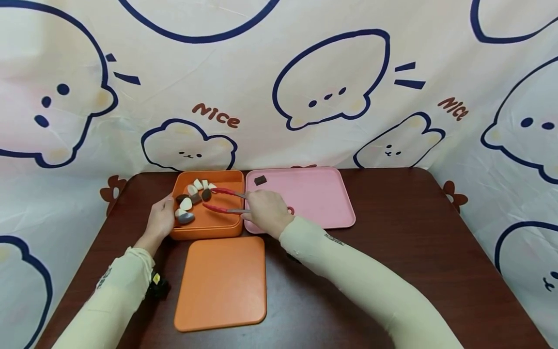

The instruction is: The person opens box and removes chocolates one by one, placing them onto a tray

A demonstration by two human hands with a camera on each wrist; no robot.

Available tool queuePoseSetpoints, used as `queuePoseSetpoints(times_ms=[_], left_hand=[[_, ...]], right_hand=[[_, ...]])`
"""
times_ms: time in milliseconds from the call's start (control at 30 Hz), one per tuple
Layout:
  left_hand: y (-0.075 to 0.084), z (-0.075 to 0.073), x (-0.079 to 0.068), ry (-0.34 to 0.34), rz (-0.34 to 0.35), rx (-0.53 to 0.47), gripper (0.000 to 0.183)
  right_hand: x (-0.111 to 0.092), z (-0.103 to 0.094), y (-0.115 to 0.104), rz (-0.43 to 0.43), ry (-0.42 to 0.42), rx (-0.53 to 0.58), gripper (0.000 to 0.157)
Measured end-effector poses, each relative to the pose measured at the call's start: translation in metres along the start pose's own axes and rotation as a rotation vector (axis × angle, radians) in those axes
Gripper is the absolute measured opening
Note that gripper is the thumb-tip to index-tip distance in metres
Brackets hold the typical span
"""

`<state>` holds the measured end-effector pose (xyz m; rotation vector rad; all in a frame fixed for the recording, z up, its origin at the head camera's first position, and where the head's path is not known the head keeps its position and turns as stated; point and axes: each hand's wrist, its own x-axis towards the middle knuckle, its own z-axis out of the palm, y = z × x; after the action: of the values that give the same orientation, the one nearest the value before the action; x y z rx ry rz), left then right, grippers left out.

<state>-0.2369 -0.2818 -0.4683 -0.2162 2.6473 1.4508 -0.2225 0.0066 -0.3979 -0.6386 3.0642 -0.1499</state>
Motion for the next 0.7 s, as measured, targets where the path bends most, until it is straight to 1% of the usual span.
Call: queuePoseSetpoints(times_ms=[100,300,433,567,700], left_hand=[[0.001,0.000,0.000,0.003,-0.006,0.002,0.061],[0.000,0.001,0.001,0.009,-0.016,0.005,0.061],[0.001,0.001,0.001,0.005,-0.022,0.004,0.061],[0.002,0.000,0.000,0.009,-0.007,0.004,0.062],[0.003,-0.001,-0.001,0.001,0.000,0.004,0.061]], right_hand=[[0.004,0.004,-0.003,-0.019,0.011,-0.035,0.033],[0.009,0.007,-0.013,-0.091,0.055,-0.180,0.033],[0.012,0.006,-0.020,-0.108,0.052,-0.238,0.033],[0.016,0.006,-0.026,-0.124,0.047,-0.283,0.033],[0.020,0.007,-0.029,-0.130,0.067,-0.316,0.031]])
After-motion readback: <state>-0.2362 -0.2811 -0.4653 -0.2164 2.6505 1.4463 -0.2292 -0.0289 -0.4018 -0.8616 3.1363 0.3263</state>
